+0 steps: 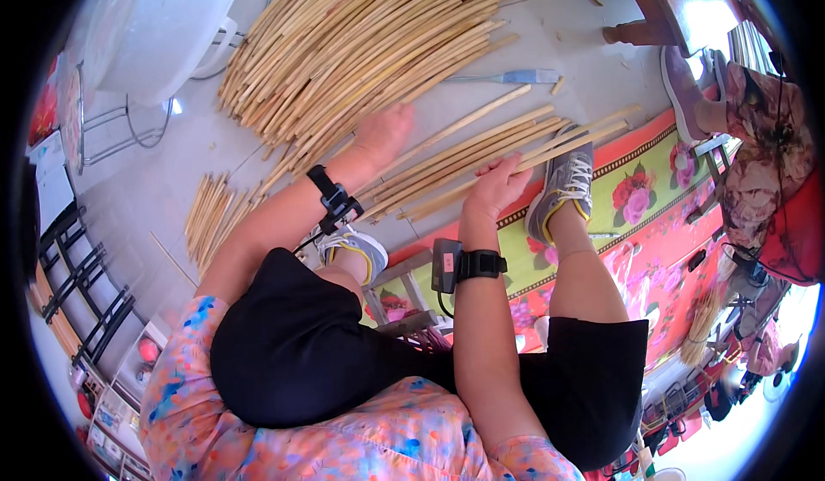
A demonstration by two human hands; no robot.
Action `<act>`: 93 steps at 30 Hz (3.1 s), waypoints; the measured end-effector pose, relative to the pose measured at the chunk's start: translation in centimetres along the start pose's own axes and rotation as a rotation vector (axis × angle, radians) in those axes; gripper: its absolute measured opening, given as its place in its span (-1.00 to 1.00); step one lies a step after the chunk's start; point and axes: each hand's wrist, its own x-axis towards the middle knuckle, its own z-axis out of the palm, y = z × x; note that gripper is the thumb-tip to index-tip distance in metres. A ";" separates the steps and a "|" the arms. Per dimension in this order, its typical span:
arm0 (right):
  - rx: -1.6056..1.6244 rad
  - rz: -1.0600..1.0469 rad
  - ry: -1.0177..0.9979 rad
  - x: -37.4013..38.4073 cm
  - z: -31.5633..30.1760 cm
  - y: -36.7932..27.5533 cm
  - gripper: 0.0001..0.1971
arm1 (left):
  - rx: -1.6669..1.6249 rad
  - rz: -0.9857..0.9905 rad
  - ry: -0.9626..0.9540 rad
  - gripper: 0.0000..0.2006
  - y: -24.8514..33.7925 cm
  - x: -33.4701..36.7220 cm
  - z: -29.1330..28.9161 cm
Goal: The person gathers and sorts long thin wooden sticks from the floor and a low table, arranging them into a large bundle by hand.
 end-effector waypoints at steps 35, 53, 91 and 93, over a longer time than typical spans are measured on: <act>0.177 0.433 -0.067 -1.2 0.1 1.1 -0.81 | 0.284 -0.091 -0.067 -0.86 -2.1 -0.7 -1.0; 0.094 0.337 -0.077 -0.9 0.3 1.0 -0.82 | 0.067 -0.166 -0.084 -0.90 -2.6 -1.4 -1.7; 0.079 0.339 -0.222 -1.6 1.0 0.7 -0.85 | -1.797 -0.478 -0.426 -0.70 -5.0 1.8 -10.6; 0.063 0.340 -0.266 -1.7 0.9 0.7 -0.85 | -1.813 -0.495 -0.432 -0.72 -5.0 1.7 -10.5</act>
